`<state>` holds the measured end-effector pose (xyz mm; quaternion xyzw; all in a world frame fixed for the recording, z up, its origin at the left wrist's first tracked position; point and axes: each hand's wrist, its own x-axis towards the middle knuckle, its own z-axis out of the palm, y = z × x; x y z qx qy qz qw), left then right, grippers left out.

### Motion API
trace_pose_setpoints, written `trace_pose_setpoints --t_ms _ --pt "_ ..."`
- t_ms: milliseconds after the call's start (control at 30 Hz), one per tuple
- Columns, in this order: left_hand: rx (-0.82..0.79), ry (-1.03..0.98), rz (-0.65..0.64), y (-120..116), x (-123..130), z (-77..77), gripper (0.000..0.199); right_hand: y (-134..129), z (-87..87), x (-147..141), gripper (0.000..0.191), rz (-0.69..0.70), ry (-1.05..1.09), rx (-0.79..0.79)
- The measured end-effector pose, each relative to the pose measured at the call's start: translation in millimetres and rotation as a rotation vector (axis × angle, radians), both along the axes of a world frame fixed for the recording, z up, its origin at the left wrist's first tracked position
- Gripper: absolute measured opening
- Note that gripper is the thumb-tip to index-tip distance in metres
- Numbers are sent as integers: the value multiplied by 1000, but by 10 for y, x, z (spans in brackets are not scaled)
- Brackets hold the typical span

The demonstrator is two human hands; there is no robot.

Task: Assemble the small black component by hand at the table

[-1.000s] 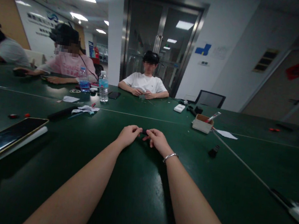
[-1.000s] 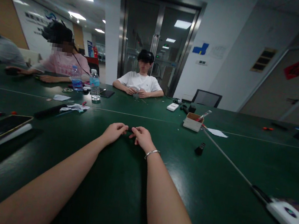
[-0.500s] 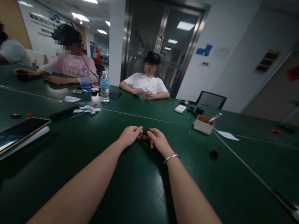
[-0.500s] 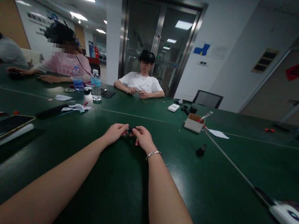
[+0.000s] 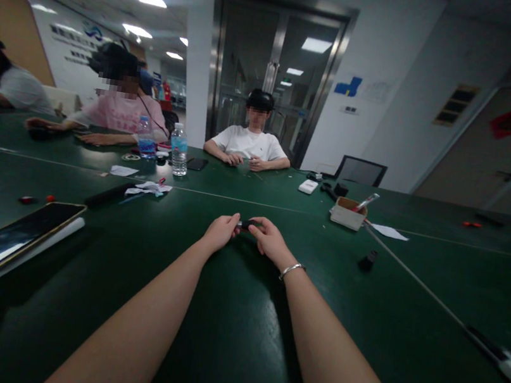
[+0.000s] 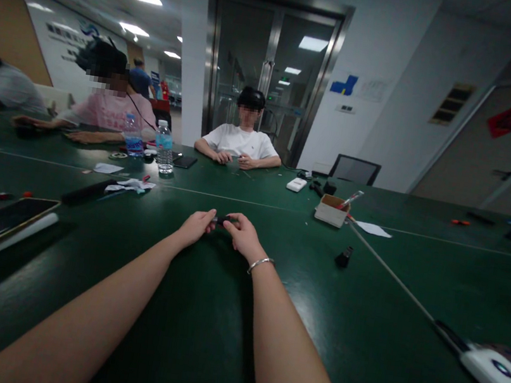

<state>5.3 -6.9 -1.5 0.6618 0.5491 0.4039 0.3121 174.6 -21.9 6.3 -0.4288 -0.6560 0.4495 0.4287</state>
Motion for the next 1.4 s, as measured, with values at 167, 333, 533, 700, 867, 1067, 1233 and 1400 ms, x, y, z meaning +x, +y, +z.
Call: trace_pose_setpoints --t_ms 167,333,533,700,867,1067,1233,1400 --pt "-24 -72 16 35 -5 -14 54 -46 43 -49 20 -4 1 12" --pt "-68 -129 37 40 8 15 53 -67 69 -66 22 -2 23 49" --pt "-99 -166 64 38 15 8 54 -55 72 -58 25 7 16 46" --pt "18 16 42 -17 29 -8 55 -7 13 -27 21 -58 -7 -21" --pt "95 154 -6 -80 54 3 45 4 16 5 18 -75 9 -73" --pt "178 145 -37 -36 60 -51 23 -19 52 9 17 -85 11 -82" --pt "244 61 -74 6 64 -116 13 -36 59 7 15 -109 21 -82" --pt "247 -46 -121 14 63 -130 18 -26 41 1 13 -116 53 -105"
